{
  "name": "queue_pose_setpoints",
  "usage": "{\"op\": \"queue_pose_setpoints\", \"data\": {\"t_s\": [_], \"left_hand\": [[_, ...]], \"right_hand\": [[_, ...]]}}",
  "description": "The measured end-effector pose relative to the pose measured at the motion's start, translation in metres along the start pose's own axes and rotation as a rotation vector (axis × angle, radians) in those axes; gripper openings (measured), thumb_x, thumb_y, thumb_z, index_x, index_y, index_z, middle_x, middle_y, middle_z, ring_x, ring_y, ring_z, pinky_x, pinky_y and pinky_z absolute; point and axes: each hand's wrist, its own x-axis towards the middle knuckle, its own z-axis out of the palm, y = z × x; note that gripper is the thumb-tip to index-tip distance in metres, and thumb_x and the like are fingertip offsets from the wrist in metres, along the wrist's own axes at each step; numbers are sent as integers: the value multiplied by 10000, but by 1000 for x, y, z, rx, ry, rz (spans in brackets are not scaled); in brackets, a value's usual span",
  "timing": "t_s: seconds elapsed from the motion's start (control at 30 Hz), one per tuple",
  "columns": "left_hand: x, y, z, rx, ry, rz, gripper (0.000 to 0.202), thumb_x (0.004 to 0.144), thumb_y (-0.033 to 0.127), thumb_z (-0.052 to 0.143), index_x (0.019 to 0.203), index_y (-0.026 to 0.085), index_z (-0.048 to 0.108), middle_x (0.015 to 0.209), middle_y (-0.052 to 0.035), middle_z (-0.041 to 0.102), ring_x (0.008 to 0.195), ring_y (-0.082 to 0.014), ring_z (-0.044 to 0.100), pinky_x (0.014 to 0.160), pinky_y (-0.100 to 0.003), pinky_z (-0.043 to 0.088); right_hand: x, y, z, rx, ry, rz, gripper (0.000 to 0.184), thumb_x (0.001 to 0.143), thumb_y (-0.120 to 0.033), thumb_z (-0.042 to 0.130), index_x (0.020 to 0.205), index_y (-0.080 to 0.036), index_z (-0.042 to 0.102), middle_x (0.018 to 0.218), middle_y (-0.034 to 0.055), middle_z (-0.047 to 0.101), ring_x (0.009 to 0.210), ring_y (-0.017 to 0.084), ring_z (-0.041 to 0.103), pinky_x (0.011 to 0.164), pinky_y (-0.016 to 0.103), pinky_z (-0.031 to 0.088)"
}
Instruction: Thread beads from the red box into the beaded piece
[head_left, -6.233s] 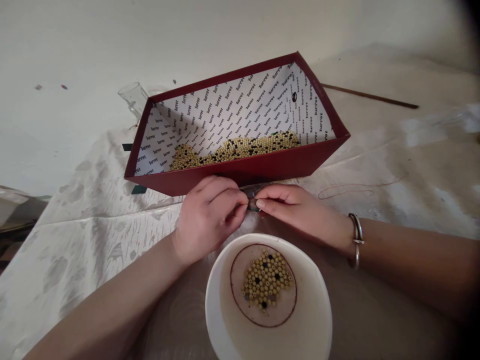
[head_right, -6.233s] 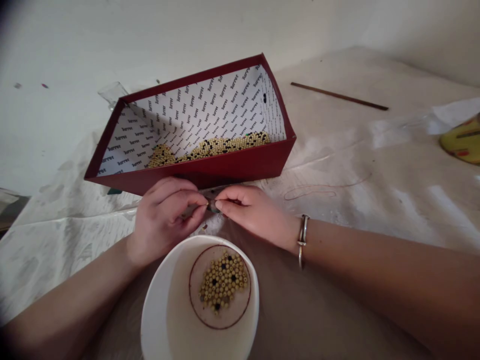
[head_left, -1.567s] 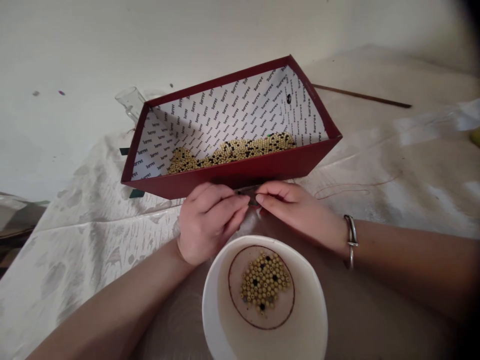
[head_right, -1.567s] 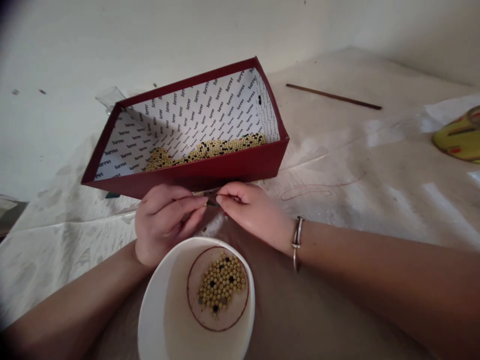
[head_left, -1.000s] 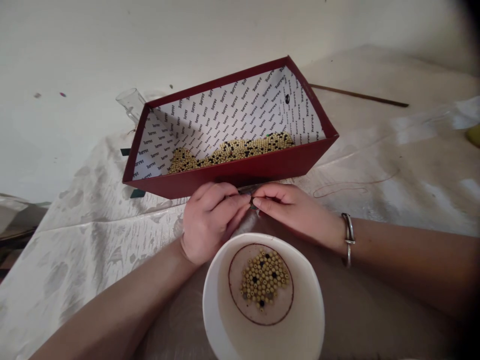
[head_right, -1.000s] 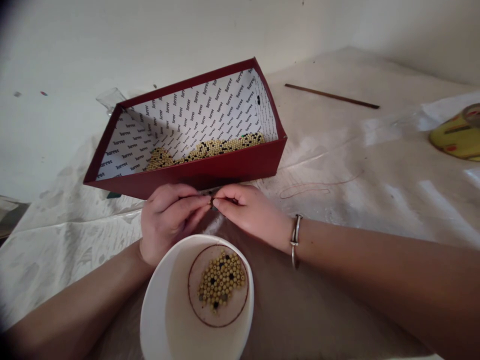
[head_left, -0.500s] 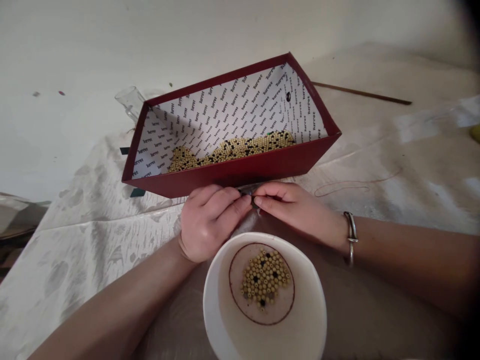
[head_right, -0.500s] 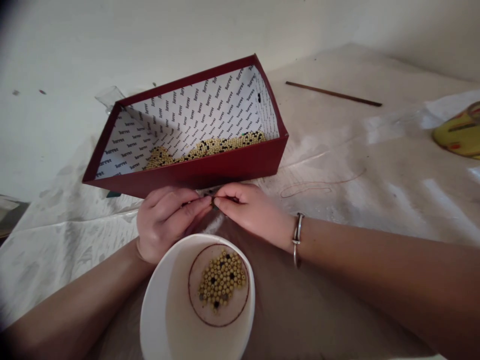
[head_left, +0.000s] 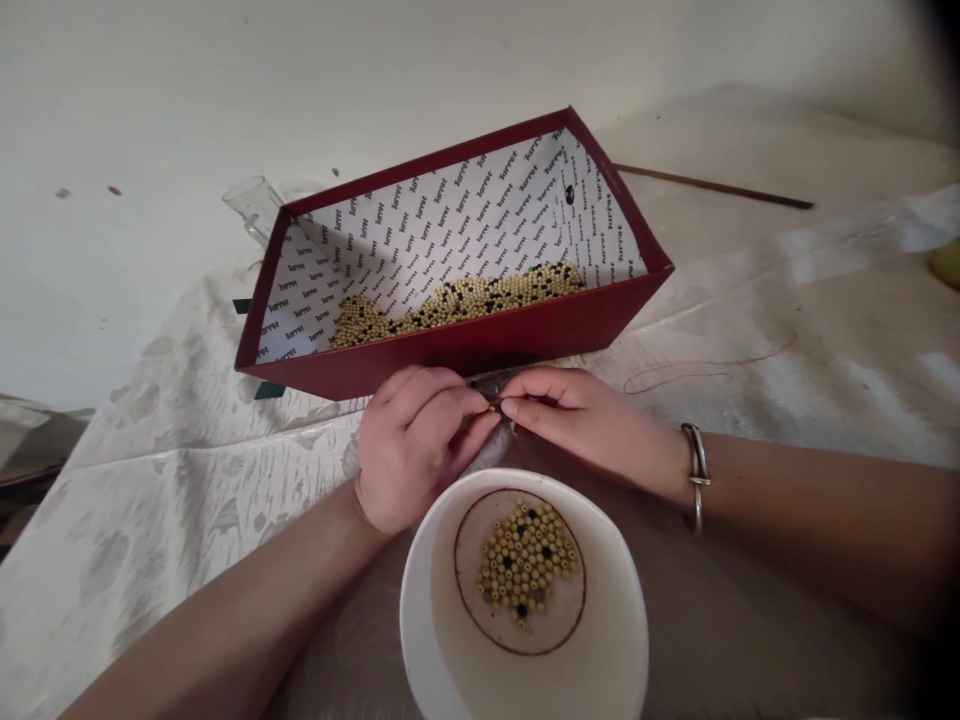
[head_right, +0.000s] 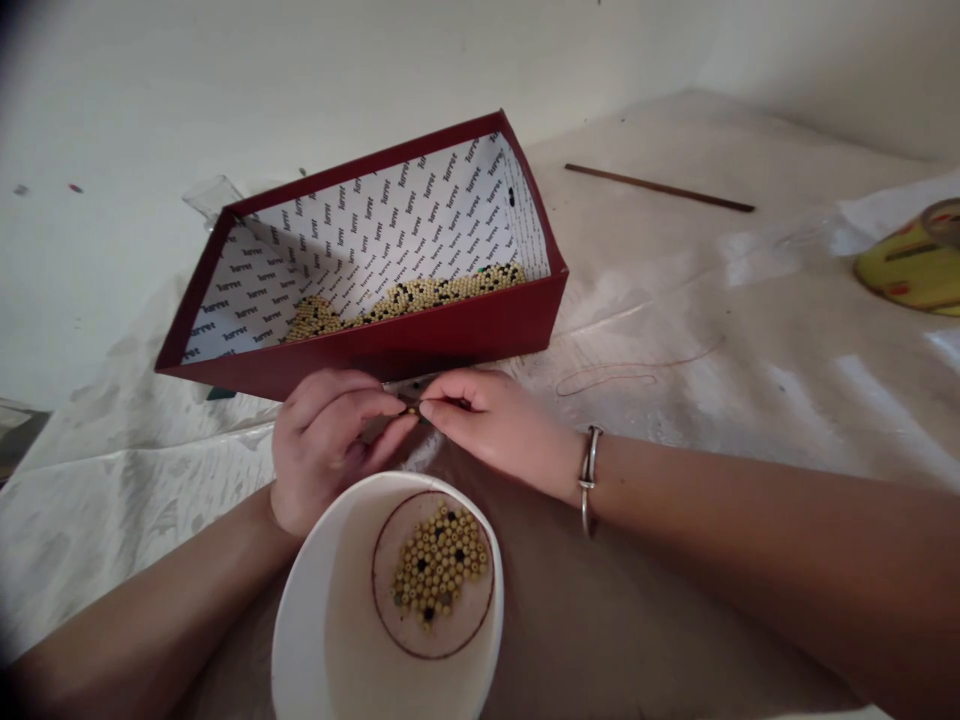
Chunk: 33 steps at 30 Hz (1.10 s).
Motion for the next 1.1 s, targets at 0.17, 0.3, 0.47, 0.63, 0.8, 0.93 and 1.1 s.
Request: {"op": "queue_pose_setpoints", "data": {"t_s": [0.17,0.3,0.47,0.63,0.8,0.93,1.1], "left_hand": [[0,2,-1,24,-20,-22,94,704,236,630,771,198,576,776,-25,575,732,-142,525,662,-310,447],[1,3,-1,19,-32,-20,61,724,217,594,782,206,579,783,-22,576,746,-142,540,662,-302,453],[2,1,-1,61,-23,-59,20,724,209,573,739,205,587,758,-14,580,742,-139,542,677,-292,450],[1,3,-2,26,-49,-14,59,707,191,592,766,198,598,785,-10,588,731,-129,539,673,-284,441],[1,1,-2,73,-5,-17,34,709,191,587,742,196,594,775,-13,576,720,-126,529,662,-276,439],[1,-1,-2,38,-60,1,75,705,185,592,777,204,597,785,-9,591,727,-129,528,667,-281,434],[1,-3,-2,82,-19,-7,38,714,193,583,752,197,585,784,-22,576,727,-133,531,659,-282,438]], "right_hand": [[0,-1,0,18,14,10,191,808,-295,443,777,-186,598,729,-19,602,684,108,524,627,219,390],[0,1,1,-11,11,11,199,814,-308,441,784,-188,596,733,-21,603,683,108,525,618,219,389],[1,3,1,-18,9,-11,199,818,-311,448,810,-185,602,759,-19,611,696,104,530,629,213,391],[1,2,1,-27,-3,-13,194,819,-291,445,783,-176,597,734,-18,606,681,103,524,619,215,391],[1,2,1,-24,9,-4,197,815,-308,453,808,-184,606,757,-19,613,698,105,528,637,220,393],[1,2,1,-36,-7,1,196,815,-303,449,797,-182,603,751,-17,614,697,109,532,629,225,393],[0,3,1,-31,7,-1,203,815,-319,452,810,-187,606,757,-17,612,694,108,529,626,225,393]]}}
